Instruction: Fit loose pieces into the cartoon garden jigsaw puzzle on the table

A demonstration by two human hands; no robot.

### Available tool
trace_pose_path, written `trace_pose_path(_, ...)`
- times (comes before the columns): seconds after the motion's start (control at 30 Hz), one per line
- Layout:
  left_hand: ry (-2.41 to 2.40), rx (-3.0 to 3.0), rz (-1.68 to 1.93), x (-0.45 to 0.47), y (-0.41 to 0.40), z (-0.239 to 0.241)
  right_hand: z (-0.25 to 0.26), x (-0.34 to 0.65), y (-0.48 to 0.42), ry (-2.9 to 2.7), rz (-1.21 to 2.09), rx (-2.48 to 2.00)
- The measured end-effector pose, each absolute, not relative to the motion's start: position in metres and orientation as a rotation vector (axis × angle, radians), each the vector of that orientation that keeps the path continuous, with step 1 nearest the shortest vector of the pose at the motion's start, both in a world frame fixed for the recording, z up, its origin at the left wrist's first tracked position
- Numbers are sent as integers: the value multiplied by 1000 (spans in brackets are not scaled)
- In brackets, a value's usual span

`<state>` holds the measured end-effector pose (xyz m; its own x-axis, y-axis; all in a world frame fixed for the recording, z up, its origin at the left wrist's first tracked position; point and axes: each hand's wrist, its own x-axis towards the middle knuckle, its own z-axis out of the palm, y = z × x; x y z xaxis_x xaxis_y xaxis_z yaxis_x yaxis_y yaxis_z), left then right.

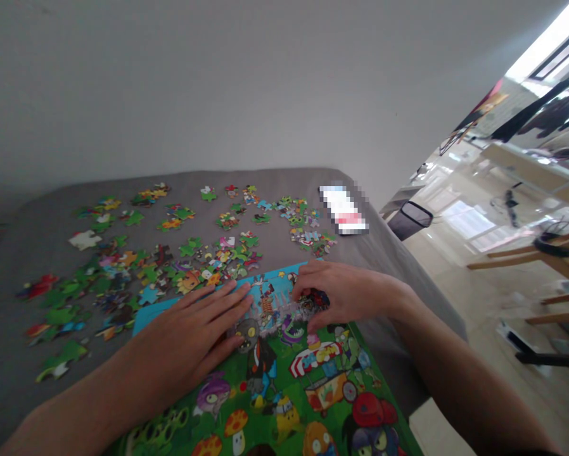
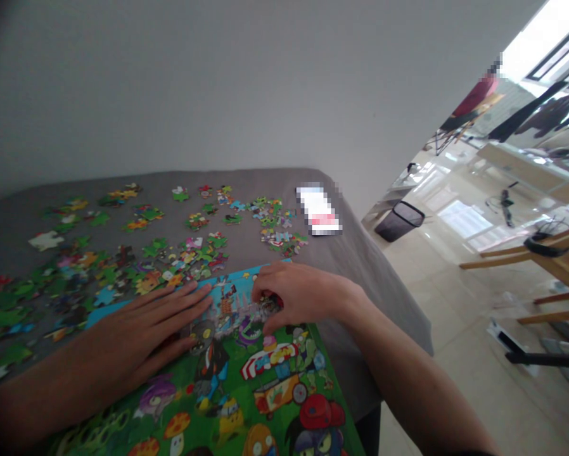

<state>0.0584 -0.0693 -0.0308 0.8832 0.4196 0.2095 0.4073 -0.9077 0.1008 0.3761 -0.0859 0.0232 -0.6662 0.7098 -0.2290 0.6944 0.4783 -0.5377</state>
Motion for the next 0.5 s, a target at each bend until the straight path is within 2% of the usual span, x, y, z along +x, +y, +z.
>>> trace_pose_path(0.5, 704, 2896, 318, 57, -70, -33, 22, 373, -87, -2715, 1038, -1186)
